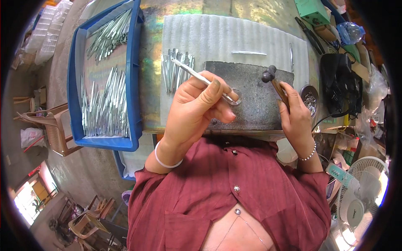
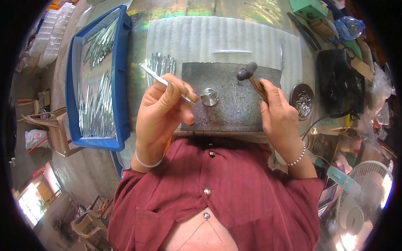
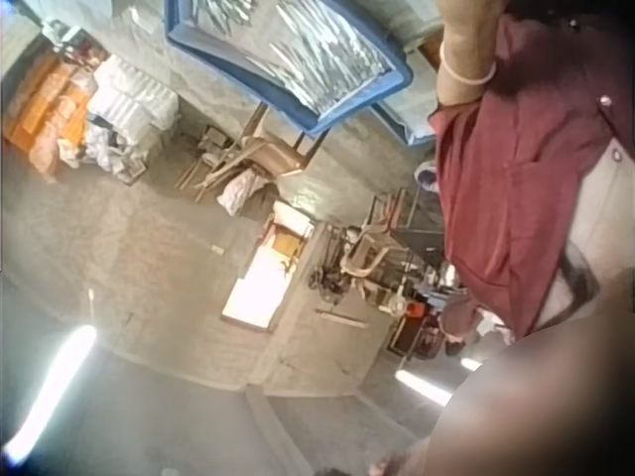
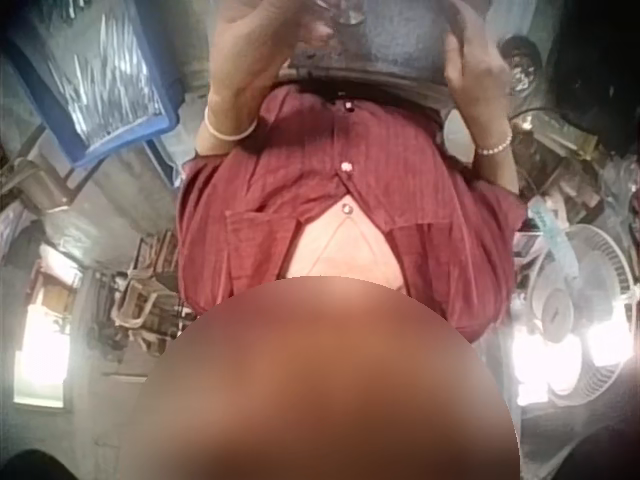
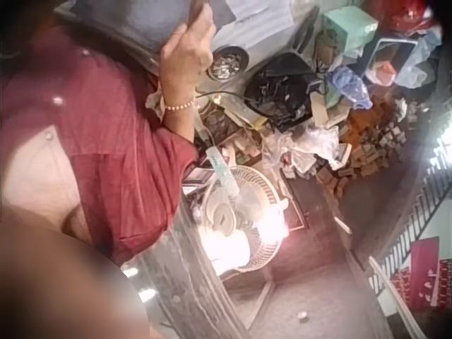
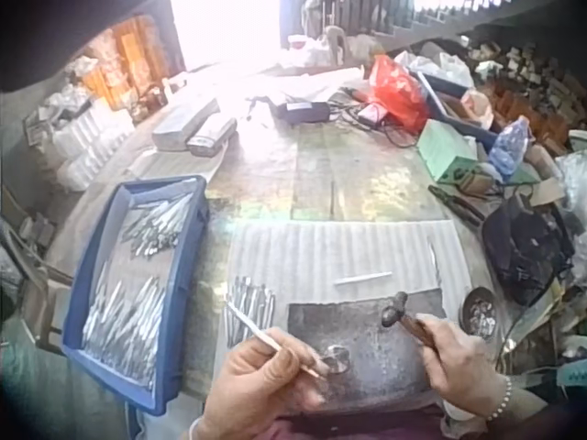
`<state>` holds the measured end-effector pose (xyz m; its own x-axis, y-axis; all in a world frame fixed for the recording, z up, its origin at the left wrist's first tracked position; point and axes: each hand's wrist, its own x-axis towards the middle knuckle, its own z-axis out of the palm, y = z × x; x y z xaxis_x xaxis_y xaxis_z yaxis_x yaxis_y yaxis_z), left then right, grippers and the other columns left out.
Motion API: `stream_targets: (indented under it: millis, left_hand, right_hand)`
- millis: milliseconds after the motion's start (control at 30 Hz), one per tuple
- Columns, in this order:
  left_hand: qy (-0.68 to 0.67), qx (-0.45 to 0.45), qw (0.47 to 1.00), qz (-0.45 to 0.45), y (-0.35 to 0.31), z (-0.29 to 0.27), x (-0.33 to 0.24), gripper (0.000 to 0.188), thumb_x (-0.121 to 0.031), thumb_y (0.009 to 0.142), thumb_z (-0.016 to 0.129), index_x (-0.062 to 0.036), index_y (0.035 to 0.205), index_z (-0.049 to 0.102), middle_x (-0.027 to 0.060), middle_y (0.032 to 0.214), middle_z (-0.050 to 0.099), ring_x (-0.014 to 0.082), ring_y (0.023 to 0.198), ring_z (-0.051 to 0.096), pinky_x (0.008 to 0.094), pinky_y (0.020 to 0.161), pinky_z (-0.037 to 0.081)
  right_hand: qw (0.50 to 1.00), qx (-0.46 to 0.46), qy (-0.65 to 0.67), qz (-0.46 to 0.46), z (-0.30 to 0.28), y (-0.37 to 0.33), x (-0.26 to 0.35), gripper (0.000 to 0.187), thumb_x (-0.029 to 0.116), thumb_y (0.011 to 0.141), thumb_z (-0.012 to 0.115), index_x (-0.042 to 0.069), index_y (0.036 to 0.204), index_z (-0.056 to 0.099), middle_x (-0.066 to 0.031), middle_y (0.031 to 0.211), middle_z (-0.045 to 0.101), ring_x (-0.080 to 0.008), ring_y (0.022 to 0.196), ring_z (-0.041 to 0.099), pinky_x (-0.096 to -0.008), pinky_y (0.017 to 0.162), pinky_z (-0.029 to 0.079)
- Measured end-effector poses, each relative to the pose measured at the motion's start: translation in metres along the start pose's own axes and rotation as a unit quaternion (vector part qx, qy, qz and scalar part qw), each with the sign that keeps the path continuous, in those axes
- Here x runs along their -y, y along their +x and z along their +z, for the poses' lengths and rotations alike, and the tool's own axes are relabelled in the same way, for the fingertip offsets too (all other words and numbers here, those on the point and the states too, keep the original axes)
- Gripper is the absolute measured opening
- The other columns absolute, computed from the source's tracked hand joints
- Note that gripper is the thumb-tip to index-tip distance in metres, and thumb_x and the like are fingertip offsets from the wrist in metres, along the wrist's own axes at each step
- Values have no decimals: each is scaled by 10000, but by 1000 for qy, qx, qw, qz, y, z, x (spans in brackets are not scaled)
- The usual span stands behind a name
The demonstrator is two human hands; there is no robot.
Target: Assembling and hammering small metal components on a workbench in a workshop.
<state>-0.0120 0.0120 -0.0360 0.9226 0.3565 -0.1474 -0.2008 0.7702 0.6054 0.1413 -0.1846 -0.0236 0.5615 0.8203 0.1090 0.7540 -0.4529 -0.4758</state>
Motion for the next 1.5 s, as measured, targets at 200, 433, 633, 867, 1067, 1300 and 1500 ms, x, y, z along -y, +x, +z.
stream_targets:
  millis: [200, 433, 633, 867, 1067, 1300, 1500]
  left_hand:
    - [-21, -1, 1000, -22, 6, -2, 0, 203, -193, 949, 498, 6, 940, 539, 154, 877, 640, 143, 611, 641, 215, 518, 536]
    - [10, -2, 999, -35, 10, 1, 1, 159, -152, 936, 525, -7, 999, 530, 149, 852, 646, 130, 569, 614, 206, 514, 506]
    - [268, -40, 962, -19, -5, 19, -1, 276, -47, 908, 532, -19, 1164, 436, 126, 808, 647, 120, 606, 609, 205, 548, 492]
    - [334, -60, 937, 85, -24, 16, 2, 152, -62, 925, 523, 56, 1008, 571, 90, 785, 637, 78, 597, 577, 183, 553, 468]
    - [297, -52, 953, 35, -22, 21, 0, 208, -20, 909, 524, 63, 1094, 574, 53, 711, 628, 57, 581, 556, 172, 525, 435]
    - [394, 67, 911, 101, -7, 18, 16, 261, 11, 884, 559, 14, 1145, 577, 62, 868, 615, 88, 766, 595, 210, 656, 472]
    - [311, -6, 948, 65, -17, 23, 27, 156, 12, 872, 582, 23, 1026, 603, 59, 869, 637, 74, 782, 591, 203, 677, 476]
  right_hand:
    - [996, 14, -83, -26, 11, 3, -5, 421, 53, 801, 594, 49, 1206, 481, -155, 910, 524, -350, 758, 575, -408, 679, 476]
    - [998, -3, 33, 45, -9, 43, -51, 260, 120, 839, 574, -1, 1067, 553, -187, 861, 594, -322, 775, 603, -374, 693, 470]
    - [986, -39, -31, 160, 15, 117, -150, 339, 227, 806, 591, -5, 1050, 551, -216, 873, 634, -362, 844, 626, -423, 750, 478]
    - [991, -11, -70, 115, 13, 134, -167, 277, 135, 728, 540, -47, 937, 545, -255, 906, 612, -382, 872, 604, -412, 789, 465]
    - [997, -46, 4, 55, -54, 95, -105, 166, 99, 813, 525, -38, 898, 562, -108, 726, 570, -165, 672, 566, -284, 619, 446]
    - [946, 100, 294, -92, -48, 35, 24, 51, 19, 827, 605, -12, 846, 569, -75, 697, 549, -131, 576, 553, -248, 519, 429]
    - [934, 23, 346, -79, -10, 25, 45, 109, 35, 793, 666, -1, 869, 597, -50, 718, 589, -95, 561, 538, -213, 515, 408]
